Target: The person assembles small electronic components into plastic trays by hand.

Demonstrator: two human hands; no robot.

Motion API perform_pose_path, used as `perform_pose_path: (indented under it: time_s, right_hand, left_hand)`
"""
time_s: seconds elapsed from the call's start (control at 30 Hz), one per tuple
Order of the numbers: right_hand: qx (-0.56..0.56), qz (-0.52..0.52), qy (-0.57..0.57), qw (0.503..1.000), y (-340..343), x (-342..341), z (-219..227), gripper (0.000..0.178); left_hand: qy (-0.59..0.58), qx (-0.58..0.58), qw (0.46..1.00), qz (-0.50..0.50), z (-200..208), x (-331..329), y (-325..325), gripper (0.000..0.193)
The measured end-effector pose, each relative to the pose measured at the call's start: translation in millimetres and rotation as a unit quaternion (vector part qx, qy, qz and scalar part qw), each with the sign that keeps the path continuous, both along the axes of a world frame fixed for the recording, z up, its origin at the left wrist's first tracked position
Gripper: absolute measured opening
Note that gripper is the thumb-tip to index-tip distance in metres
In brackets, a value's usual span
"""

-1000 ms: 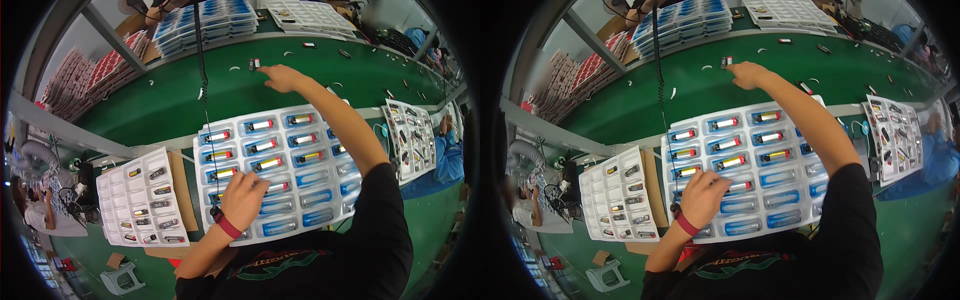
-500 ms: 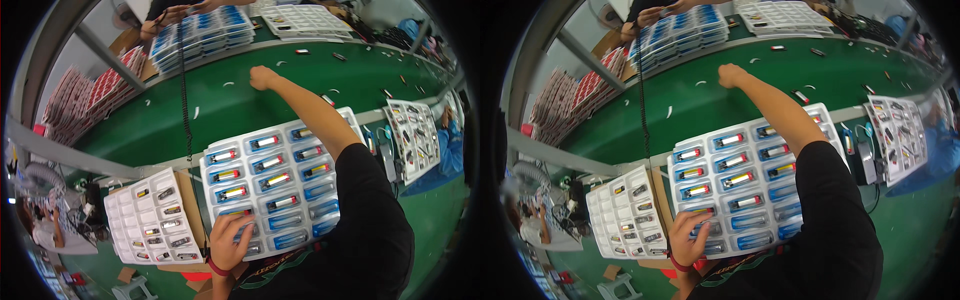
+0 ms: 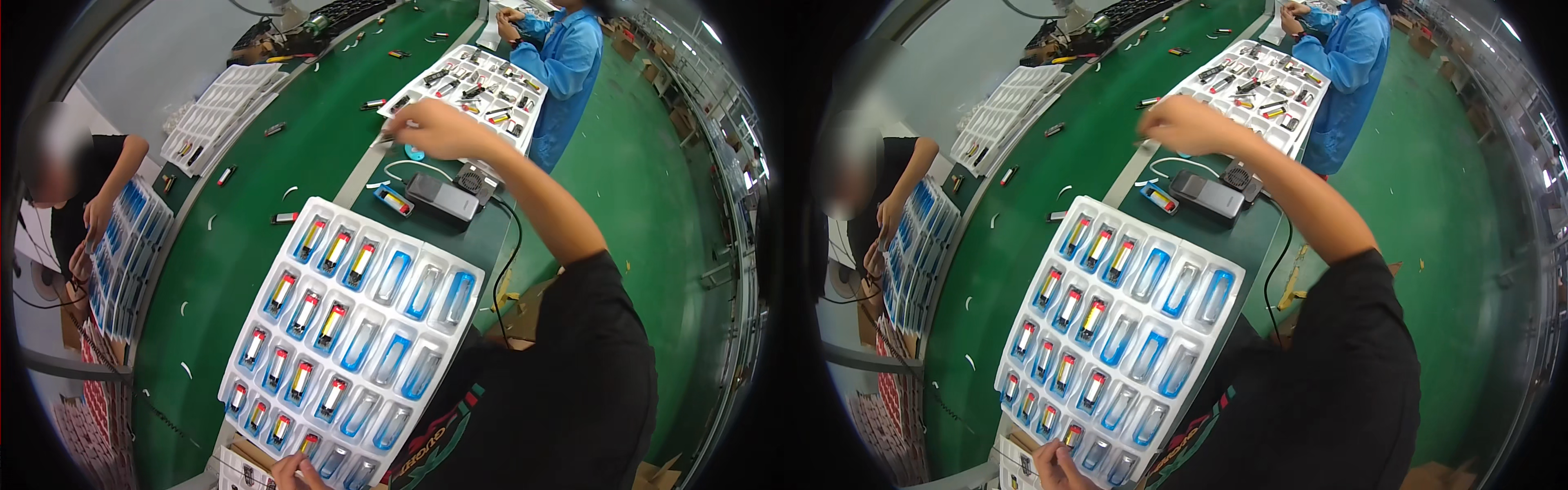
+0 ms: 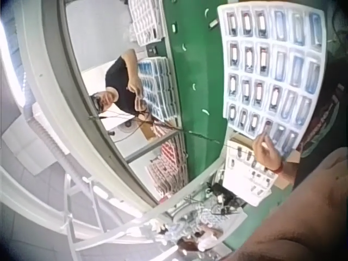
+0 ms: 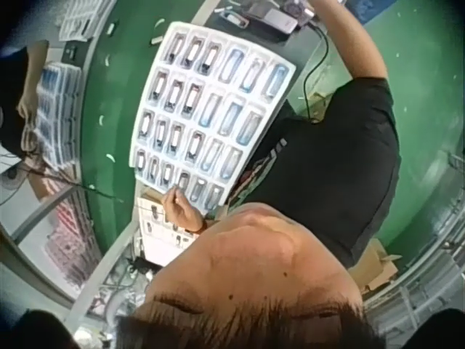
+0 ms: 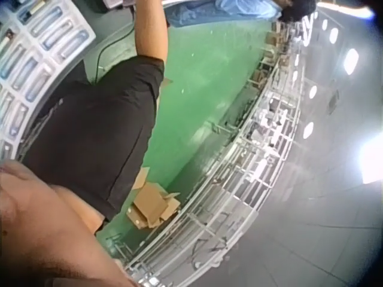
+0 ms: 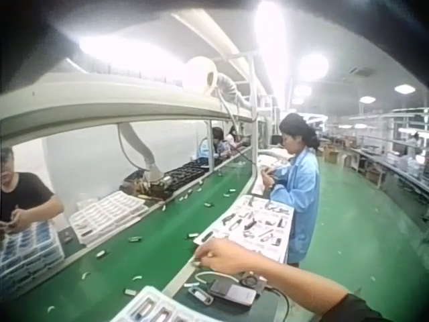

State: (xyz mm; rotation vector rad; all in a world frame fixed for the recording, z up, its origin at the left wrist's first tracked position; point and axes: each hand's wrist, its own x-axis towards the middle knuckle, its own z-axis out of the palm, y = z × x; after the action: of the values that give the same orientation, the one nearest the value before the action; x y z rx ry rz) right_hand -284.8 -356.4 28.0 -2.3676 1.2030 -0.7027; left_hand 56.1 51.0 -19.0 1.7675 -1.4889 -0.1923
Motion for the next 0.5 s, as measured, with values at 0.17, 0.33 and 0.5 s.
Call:
perform_pose_path:
  time_s: [0.17, 0.33, 0.5]
  right_hand:
    - [0.024, -0.205, 0.015, 0.978, 36.8, -122.4, -36.4, 0.028]
    - [-0.014, -0.274, 0.014, 0.962, 49.9, -154.5, -78.7, 0.039]
    - [0.071, -0.28, -0.047, 0.956, 67.2, -157.4, -111.8, 0.05]
  left_hand:
    - [0.065, -0.031, 0.997, 0.038, -3.0, 0.8, -8.3, 0.011]
    - [0.041, -0.032, 0.998, 0.029, 3.3, -16.3, -26.9, 0.009]
    - [0.06, -0.009, 0.997, 0.05, 0.9, -27.0, -27.9, 0.009]
